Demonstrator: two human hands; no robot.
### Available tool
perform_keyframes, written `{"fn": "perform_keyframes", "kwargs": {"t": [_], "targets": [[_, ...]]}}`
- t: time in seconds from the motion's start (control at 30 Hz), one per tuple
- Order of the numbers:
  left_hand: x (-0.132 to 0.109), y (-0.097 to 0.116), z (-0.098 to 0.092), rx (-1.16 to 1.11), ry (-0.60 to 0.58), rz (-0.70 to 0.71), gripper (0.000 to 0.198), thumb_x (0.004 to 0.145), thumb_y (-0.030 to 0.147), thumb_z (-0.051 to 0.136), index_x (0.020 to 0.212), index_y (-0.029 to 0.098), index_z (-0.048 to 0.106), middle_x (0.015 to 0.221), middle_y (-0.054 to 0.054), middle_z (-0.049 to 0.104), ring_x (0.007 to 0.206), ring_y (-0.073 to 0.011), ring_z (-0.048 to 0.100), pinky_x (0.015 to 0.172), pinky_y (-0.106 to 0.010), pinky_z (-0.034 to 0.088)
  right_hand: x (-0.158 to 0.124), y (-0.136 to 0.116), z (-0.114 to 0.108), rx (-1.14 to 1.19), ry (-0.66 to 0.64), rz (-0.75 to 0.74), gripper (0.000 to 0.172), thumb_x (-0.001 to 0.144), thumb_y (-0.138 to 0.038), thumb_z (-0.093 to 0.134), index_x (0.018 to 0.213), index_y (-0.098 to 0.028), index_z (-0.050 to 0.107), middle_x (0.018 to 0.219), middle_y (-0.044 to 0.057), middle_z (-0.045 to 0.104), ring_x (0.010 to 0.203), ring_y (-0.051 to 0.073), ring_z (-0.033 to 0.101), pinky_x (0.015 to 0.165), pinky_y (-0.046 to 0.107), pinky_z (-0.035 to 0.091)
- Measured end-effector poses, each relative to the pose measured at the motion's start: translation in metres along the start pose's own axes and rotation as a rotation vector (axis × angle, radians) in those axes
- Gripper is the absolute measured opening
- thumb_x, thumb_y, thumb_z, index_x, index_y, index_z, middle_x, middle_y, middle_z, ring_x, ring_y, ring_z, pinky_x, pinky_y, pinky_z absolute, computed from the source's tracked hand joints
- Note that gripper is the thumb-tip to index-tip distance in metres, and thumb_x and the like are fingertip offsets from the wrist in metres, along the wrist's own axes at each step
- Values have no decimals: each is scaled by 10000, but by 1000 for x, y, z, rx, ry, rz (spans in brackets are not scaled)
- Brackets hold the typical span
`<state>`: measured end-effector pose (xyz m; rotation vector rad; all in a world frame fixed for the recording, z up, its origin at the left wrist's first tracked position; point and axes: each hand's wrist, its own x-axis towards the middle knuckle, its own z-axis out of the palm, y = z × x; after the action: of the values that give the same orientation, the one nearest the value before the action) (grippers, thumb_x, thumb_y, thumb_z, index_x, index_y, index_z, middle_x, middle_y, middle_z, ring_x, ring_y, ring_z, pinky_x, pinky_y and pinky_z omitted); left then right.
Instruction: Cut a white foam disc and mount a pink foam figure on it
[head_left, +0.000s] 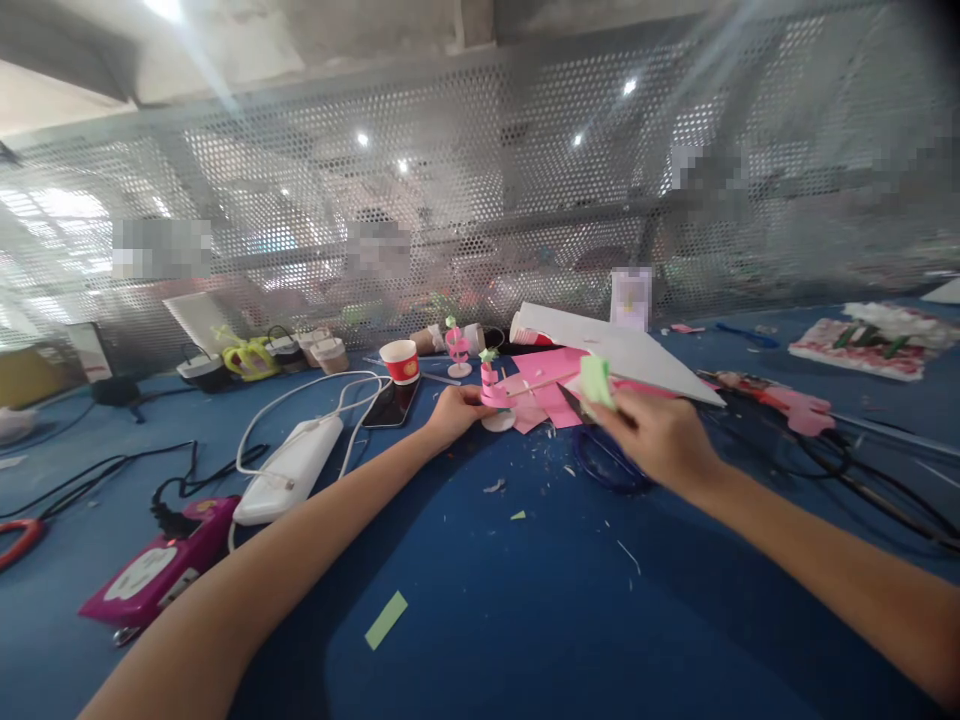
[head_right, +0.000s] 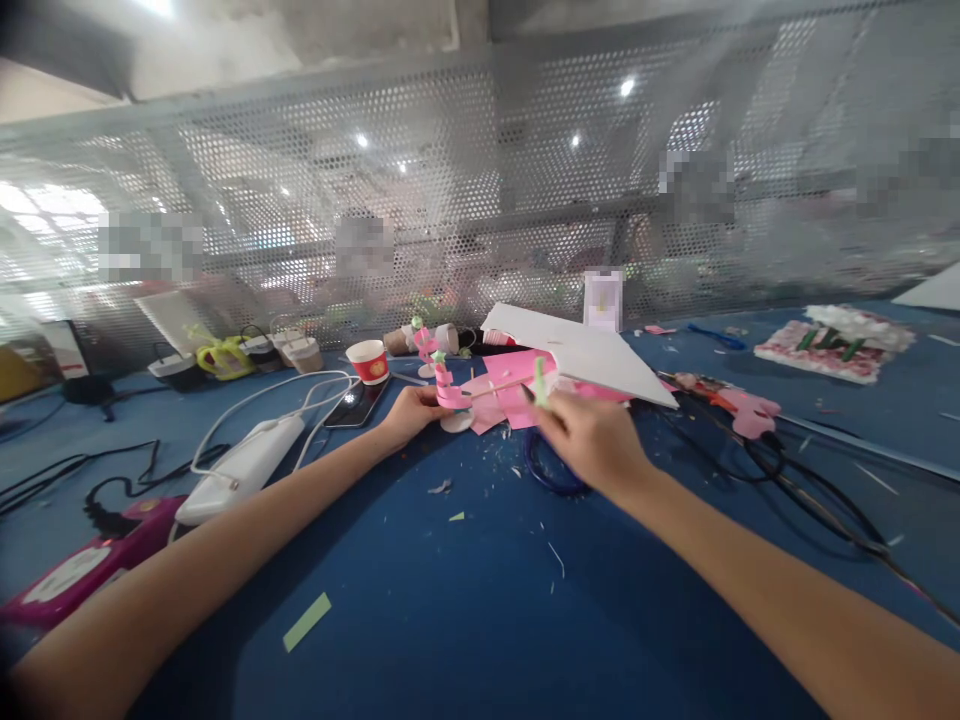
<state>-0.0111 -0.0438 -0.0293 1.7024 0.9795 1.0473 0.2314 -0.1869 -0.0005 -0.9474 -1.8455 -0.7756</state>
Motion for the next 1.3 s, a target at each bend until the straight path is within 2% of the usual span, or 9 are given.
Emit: {"fn": "perform_keyframes", "kwargs": {"t": [0.13,0.3,0.5,0.63,0.7,0.87,1.03,1.2,1.3], "targets": [[1,-2,-1,20,-48,-15,291,549,239,787,821,137,754,753,-38,738,683,-182,652,724,-315,513,2,-11,-3,157,-187,-459,300,892,-235,542,596,-186,538,498,-38,485,460,94,416,490,268,281],[2,-1,-2,45,-68,-25,295,544,203,780,832,146,755,788,-45,745,705,-181,657,752,-318,510,-2,6,2,17,19,60,429,918,-268,493,502,-196,416,407,-64,360,373,68,309,433,245,246],[1,0,-1,-8,-54,-66,308,511,197,807,808,136,753,741,-37,737,661,-168,642,726,-314,508,-5,-8,-1,183,-177,-344,283,889,-257,548,612,-203,548,509,-38,508,459,94,441,499,260,325],[1,-1,0,-19,-46,-61,295,512,199,811,792,126,751,739,-39,733,671,-169,642,736,-316,505,-8,10,7,116,-64,174,428,903,-298,514,498,-203,411,386,-65,393,352,74,353,419,241,264],[1,-1,-1,-37,-61,-64,299,510,194,807,798,135,751,752,-40,736,677,-169,647,739,-316,508,-9,13,11,123,-66,295,433,901,-310,512,497,-202,398,372,-69,381,346,70,354,416,229,266],[2,-2,-1,-46,-49,-54,307,503,203,798,800,144,752,730,-28,735,655,-166,643,723,-320,511,-12,5,17,181,-132,32,439,898,-317,523,490,-199,409,382,-62,397,345,68,337,418,242,254],[0,0,0,-48,-82,-42,313,524,194,788,830,138,754,771,-41,741,699,-176,656,752,-318,509,-7,6,8,81,-22,250,450,914,-324,499,488,-203,416,362,-52,413,341,79,371,420,240,274],[-1,1,1,-42,-64,-48,306,515,217,805,806,139,754,748,-39,737,707,-199,662,727,-325,515,0,-18,-5,310,-222,-282,335,926,-291,489,608,-211,553,492,-33,522,446,97,473,493,243,351],[-1,1,1,-26,-56,-47,275,517,196,799,784,146,755,754,-38,738,719,-198,664,737,-320,515,-2,-5,0,143,-67,-142,394,922,-290,493,538,-199,490,431,-47,447,375,85,387,436,252,280]]}}
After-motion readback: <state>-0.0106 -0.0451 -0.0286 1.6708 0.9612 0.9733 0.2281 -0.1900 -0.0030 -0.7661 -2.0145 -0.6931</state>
